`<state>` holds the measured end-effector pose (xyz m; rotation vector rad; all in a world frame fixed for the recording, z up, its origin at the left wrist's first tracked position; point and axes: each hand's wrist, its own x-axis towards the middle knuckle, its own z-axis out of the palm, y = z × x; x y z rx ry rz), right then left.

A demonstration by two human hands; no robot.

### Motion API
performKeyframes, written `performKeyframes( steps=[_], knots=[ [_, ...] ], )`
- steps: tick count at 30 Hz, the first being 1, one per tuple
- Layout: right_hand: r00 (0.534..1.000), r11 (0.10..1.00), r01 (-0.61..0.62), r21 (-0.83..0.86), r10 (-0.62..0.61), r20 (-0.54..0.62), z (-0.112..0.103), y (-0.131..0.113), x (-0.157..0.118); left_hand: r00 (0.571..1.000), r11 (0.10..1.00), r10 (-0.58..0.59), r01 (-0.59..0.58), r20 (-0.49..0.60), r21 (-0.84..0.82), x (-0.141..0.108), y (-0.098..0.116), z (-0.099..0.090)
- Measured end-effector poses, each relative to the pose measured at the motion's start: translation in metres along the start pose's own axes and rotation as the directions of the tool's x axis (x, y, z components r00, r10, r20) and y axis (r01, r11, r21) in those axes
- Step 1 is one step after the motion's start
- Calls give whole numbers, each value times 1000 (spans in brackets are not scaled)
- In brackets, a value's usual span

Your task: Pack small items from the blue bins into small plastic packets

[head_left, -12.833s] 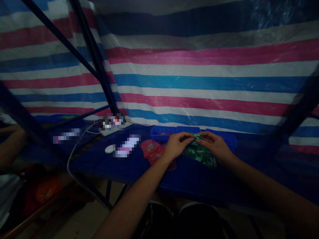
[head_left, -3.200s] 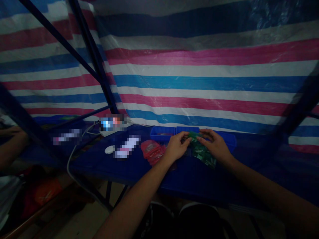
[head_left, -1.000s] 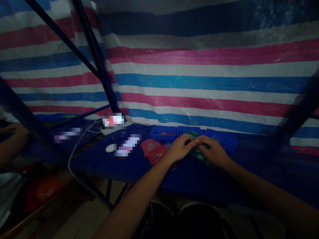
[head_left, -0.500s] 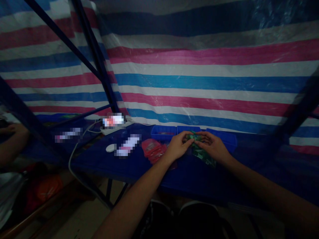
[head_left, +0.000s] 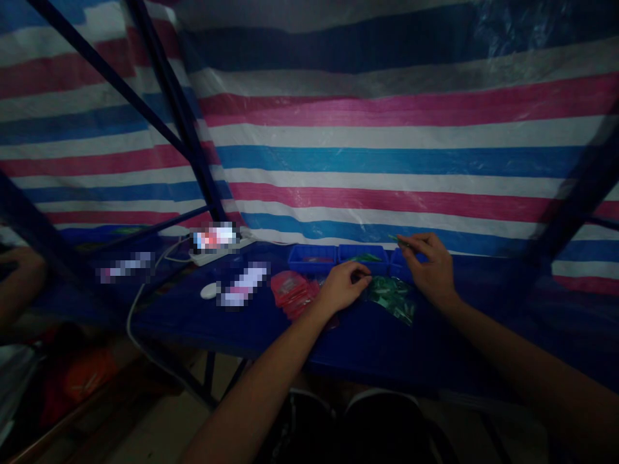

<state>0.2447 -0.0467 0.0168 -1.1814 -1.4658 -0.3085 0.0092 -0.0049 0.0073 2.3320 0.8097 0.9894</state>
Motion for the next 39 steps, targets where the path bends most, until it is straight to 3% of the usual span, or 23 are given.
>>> performKeyframes(
  steps=[3,5,8,10,11,20,25,29,32,36,39],
  knots=[
    [998,995,52,-81,-49,39,9,6,2,1000,998,24,-24,13,56,0,0,0],
    [979,982,135,-132,-112,169,17,6,1,998,994,45,-48,35,99,-1,0,1],
    [864,933,303,-192,-185,467,28,2,-4,996,989,58,-66,63,132,-1,0,2],
    [795,902,360,-239,-162,584,32,-1,-9,996,989,55,-64,66,133,-1,0,2],
    [784,890,369,-267,-144,605,33,-2,-11,996,990,55,-63,63,129,-1,0,2],
    [783,889,345,-302,-95,615,37,7,-19,997,993,80,-81,22,86,-1,1,1],
    [806,927,341,-154,-204,555,29,-14,-15,992,992,100,-92,-82,90,0,8,-4],
    [735,935,343,86,-325,596,21,-44,-19,968,993,105,-91,-226,75,-2,19,-10],
    [705,949,269,167,-311,638,19,-57,-28,945,993,110,-94,-307,67,-4,25,-15],
    [566,922,296,248,-379,732,23,-54,-38,943,993,113,-97,-314,67,-4,28,-18],
    [536,920,308,241,-377,755,27,-49,-39,948,992,123,-107,-292,69,-4,28,-16]
  ],
)
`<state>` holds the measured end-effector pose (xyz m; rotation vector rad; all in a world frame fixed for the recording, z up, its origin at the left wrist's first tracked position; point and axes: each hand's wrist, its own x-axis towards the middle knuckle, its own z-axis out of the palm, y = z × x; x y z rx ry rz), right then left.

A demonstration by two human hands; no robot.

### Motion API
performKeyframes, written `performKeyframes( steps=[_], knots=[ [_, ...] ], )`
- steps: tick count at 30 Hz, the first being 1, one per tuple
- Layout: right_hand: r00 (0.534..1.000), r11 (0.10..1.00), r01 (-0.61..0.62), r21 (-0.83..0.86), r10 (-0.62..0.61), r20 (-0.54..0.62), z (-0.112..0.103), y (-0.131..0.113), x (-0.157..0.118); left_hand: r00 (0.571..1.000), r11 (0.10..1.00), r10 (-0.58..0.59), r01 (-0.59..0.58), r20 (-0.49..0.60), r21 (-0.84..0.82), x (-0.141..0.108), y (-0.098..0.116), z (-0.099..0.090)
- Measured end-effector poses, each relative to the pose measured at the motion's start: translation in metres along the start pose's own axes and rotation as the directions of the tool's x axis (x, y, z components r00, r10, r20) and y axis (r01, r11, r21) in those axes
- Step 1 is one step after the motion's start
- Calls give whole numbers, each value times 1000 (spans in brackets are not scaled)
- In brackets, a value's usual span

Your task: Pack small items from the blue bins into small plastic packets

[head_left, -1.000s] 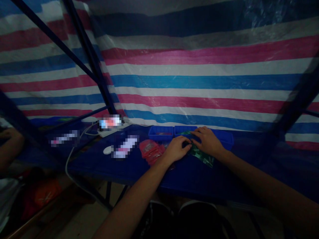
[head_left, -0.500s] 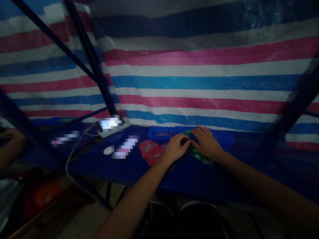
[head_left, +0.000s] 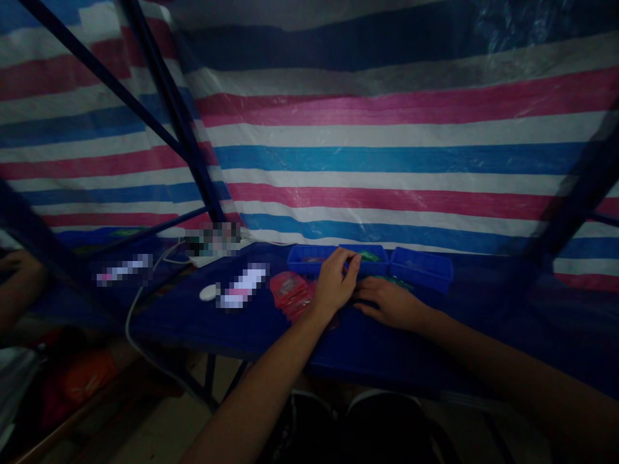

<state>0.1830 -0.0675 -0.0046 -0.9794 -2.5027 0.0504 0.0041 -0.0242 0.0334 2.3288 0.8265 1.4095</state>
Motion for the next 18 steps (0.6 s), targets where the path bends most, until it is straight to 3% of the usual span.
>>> performKeyframes(
  steps=[8,13,18],
  knots=[
    [996,983,-83,-164,84,-1,2,-1,3,1000,1000,10,-10,18,7,-1,-1,1],
    [999,972,-50,-228,52,-1,2,-3,1,1000,1000,14,-14,26,11,-1,-1,0],
    [990,972,-77,-221,49,-131,-1,4,-3,999,1000,3,-3,41,0,-1,-1,-1]
  ],
)
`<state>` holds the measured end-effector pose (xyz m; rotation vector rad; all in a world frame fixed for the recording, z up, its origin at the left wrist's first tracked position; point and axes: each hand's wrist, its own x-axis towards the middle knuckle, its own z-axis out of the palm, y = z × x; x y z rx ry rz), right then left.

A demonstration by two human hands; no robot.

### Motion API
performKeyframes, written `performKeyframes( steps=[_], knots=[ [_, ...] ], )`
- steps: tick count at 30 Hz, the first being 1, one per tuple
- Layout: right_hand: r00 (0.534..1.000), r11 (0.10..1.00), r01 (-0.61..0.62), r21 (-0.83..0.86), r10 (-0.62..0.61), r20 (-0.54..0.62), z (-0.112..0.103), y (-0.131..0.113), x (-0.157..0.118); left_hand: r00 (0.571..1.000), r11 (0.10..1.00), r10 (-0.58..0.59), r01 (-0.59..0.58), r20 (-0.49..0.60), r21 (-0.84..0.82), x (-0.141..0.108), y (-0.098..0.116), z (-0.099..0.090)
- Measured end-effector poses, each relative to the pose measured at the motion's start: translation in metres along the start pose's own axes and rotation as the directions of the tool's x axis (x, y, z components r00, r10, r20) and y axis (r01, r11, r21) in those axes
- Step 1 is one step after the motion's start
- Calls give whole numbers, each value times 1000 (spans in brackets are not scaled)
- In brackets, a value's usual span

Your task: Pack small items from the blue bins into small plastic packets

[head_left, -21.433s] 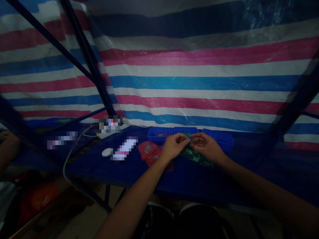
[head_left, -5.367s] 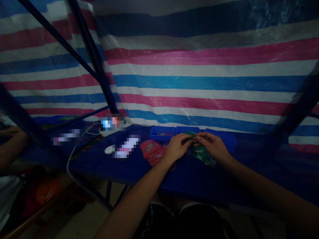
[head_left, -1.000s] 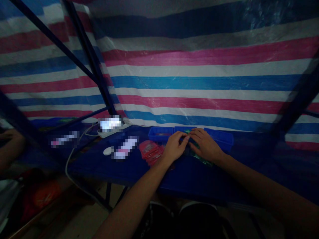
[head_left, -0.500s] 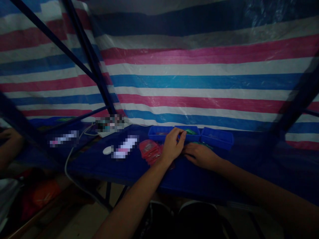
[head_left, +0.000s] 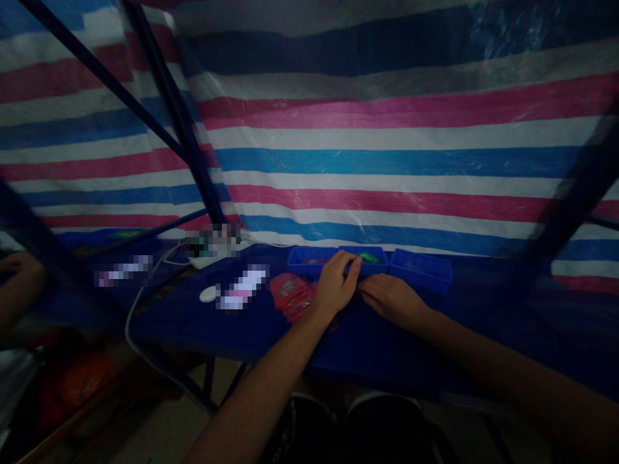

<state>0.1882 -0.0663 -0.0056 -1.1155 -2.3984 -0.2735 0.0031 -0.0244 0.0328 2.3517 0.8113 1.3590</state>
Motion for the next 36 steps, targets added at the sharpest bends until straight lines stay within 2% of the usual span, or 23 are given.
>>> performKeyframes(
  steps=[4,6,9,11,14,18,20,28,33,36],
  knots=[
    [989,989,-73,130,89,-122,-7,9,-2,998,998,5,-2,63,-56,-1,2,0],
    [966,972,-133,192,170,-194,-12,13,-3,995,995,17,-7,101,-96,-1,1,2],
    [887,914,-241,327,344,-308,-15,18,-3,985,989,15,10,172,-145,-2,-3,7],
    [828,840,-275,468,454,-329,-15,21,-3,977,986,-13,48,215,-159,-3,-8,10],
    [781,685,-261,680,564,-268,-13,22,-3,973,981,-61,99,224,-164,-3,-14,14],
    [779,449,-214,867,615,-126,-10,21,0,985,970,-75,107,153,-217,-2,-18,15],
    [782,383,-222,897,619,-71,-9,21,0,987,961,-75,111,145,-253,-2,-18,15],
    [745,281,-229,932,667,-18,-10,22,0,972,935,-112,173,205,-311,-3,-19,18],
    [764,237,-230,944,645,24,-4,27,-2,979,935,-118,166,167,-312,-2,-20,18],
    [758,249,-239,939,652,20,-1,28,-2,980,935,-115,162,164,-315,-2,-20,18]
  ],
)
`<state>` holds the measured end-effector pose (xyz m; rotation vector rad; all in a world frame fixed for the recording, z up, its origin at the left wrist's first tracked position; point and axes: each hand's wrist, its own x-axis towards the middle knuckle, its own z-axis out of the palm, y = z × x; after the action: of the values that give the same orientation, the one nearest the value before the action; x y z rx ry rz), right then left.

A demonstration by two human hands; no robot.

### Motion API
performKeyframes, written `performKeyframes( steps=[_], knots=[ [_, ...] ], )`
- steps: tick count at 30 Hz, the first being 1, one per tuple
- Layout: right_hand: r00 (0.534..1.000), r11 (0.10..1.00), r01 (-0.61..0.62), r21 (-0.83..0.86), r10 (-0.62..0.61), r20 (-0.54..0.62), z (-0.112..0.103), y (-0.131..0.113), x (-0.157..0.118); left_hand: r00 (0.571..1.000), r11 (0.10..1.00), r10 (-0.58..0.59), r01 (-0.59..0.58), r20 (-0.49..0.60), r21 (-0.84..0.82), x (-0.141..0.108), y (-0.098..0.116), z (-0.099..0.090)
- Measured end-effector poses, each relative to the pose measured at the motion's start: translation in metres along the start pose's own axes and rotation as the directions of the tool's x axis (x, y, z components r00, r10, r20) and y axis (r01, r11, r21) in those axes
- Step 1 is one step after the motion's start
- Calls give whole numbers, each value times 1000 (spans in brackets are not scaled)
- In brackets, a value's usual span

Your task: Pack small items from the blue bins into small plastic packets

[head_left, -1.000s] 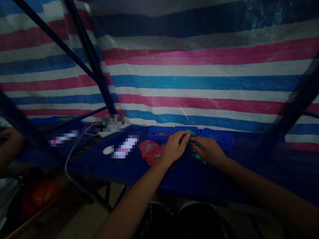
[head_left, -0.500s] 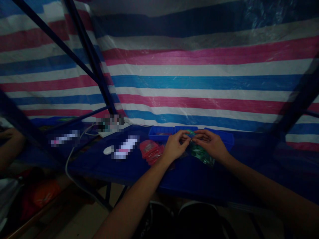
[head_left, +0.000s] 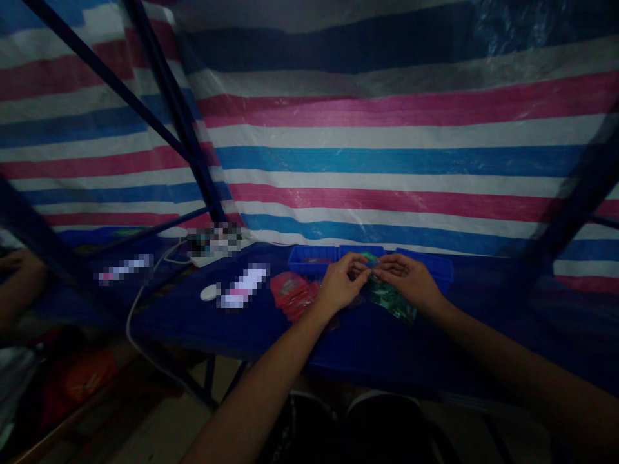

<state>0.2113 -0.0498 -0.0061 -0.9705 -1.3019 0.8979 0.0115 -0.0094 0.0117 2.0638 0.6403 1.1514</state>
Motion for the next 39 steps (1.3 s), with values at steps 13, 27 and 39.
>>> performKeyframes(
  steps=[13,27,39],
  knots=[
    [999,998,33,-57,-32,7,6,-6,-2,999,998,34,-33,-27,55,0,-1,1],
    [999,999,25,-33,-24,40,4,-3,-3,997,991,36,-45,71,128,-1,1,-2],
    [1000,999,-2,36,2,21,4,3,-4,996,981,42,-56,79,188,-2,2,-4]
  ],
)
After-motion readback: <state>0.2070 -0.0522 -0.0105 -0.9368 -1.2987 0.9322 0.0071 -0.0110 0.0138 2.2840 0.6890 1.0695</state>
